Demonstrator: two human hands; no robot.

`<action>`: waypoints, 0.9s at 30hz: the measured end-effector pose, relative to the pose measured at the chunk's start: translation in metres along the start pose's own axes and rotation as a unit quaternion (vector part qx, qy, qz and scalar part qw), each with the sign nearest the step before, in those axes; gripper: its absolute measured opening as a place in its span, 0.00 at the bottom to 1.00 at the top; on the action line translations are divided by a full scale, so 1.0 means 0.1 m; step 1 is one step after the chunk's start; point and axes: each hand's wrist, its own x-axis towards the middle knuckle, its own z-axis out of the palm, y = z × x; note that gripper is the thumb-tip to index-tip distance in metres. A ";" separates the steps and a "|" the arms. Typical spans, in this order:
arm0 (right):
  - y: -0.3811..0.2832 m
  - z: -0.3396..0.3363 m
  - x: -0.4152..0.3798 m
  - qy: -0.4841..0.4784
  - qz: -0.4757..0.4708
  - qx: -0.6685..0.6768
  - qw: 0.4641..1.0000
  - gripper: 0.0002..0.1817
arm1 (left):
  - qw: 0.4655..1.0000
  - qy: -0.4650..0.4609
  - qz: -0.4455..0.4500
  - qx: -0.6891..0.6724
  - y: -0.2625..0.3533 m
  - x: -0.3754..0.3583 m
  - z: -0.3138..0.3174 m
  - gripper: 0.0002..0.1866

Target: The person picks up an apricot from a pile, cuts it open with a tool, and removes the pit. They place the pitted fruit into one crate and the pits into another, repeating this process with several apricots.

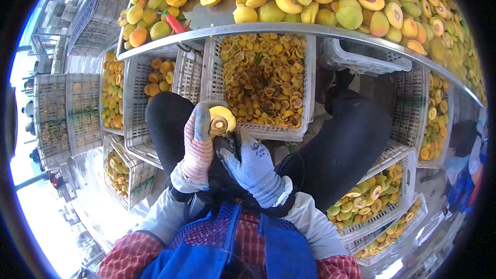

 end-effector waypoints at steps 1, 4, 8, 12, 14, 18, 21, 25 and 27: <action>0.02 0.03 -0.01 -0.007 0.016 0.009 1.000 0.24 | 1.000 0.000 -0.003 -0.005 -0.01 -0.01 0.01 0.22; 0.04 0.10 -0.07 0.071 -0.044 -0.043 0.996 0.25 | 0.998 0.045 0.006 -0.036 -0.02 -0.04 0.12 0.23; 0.12 0.16 -0.11 0.049 -0.025 -0.037 0.998 0.25 | 0.998 0.060 0.020 0.008 -0.06 -0.04 0.12 0.23; 0.03 0.09 -0.11 0.012 -0.022 -0.017 1.000 0.27 | 0.998 0.042 0.005 0.037 -0.01 -0.02 0.08 0.22; 0.06 0.11 -0.14 0.038 -0.045 -0.034 0.998 0.28 | 0.999 0.036 0.004 0.040 0.00 -0.03 0.08 0.22; 0.18 0.25 -0.17 0.089 -0.052 -0.008 0.995 0.28 | 0.997 0.065 0.043 0.028 -0.02 -0.03 0.15 0.22; 0.15 0.20 -0.15 0.059 -0.029 0.011 0.998 0.27 | 0.995 0.054 0.051 0.068 -0.04 0.00 0.11 0.21; 0.10 0.08 -0.06 -0.056 0.073 0.129 0.987 0.23 | 0.997 0.027 0.028 0.073 -0.06 0.00 0.06 0.20; 0.23 0.16 -0.12 -0.037 0.039 0.135 0.989 0.21 | 0.998 -0.002 0.005 0.070 -0.04 0.02 0.02 0.19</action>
